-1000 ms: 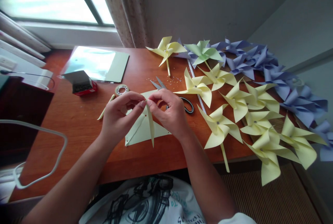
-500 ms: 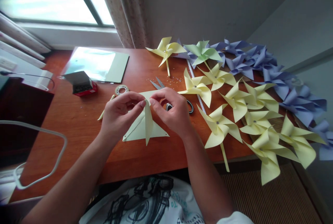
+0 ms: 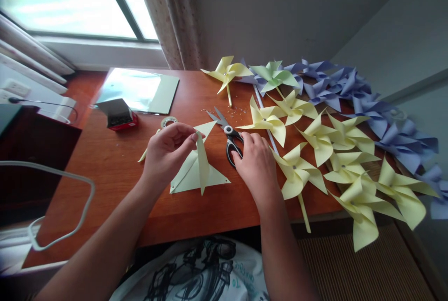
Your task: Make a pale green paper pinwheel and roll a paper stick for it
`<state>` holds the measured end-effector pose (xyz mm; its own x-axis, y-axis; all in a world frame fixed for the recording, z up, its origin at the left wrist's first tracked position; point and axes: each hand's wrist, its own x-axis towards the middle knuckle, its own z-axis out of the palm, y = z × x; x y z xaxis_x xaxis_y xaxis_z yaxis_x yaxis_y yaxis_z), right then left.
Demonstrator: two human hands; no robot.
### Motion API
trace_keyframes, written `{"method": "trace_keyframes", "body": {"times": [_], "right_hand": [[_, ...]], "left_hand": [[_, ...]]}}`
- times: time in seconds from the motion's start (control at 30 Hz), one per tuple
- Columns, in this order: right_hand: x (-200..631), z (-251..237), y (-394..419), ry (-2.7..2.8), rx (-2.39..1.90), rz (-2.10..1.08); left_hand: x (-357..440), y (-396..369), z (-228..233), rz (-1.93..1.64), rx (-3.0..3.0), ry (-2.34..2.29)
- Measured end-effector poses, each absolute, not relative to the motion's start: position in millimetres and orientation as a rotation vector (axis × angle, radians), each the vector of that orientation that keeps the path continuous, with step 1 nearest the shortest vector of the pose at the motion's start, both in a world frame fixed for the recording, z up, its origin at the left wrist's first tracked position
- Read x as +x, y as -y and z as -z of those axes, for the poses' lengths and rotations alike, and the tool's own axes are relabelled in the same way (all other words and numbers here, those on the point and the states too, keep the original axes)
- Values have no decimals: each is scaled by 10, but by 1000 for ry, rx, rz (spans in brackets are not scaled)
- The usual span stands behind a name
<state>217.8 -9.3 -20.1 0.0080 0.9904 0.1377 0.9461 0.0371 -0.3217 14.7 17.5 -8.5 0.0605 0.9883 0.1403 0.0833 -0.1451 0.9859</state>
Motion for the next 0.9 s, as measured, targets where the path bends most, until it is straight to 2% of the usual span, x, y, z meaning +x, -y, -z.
{"method": "trace_keyframes", "body": {"times": [0.2, 0.3, 0.43, 0.5, 0.9], "right_hand": [[2132, 189, 101, 1832, -1941, -275], [2159, 210, 115, 1611, -1827, -533], [2194, 282, 102, 1349, -1445, -946], [2194, 301, 96, 1327, -1338, -1030], [2182, 284, 156, 1631, -1379, -831]], "left_hand": [[136, -184, 77, -1261, 1416, -1177], [131, -182, 75, -1259, 1412, -1183], [119, -188, 94, -1241, 1431, -1175], [110, -196, 114, -1229, 1450, -1169], [100, -220, 115, -1194, 1576, -1171]]}}
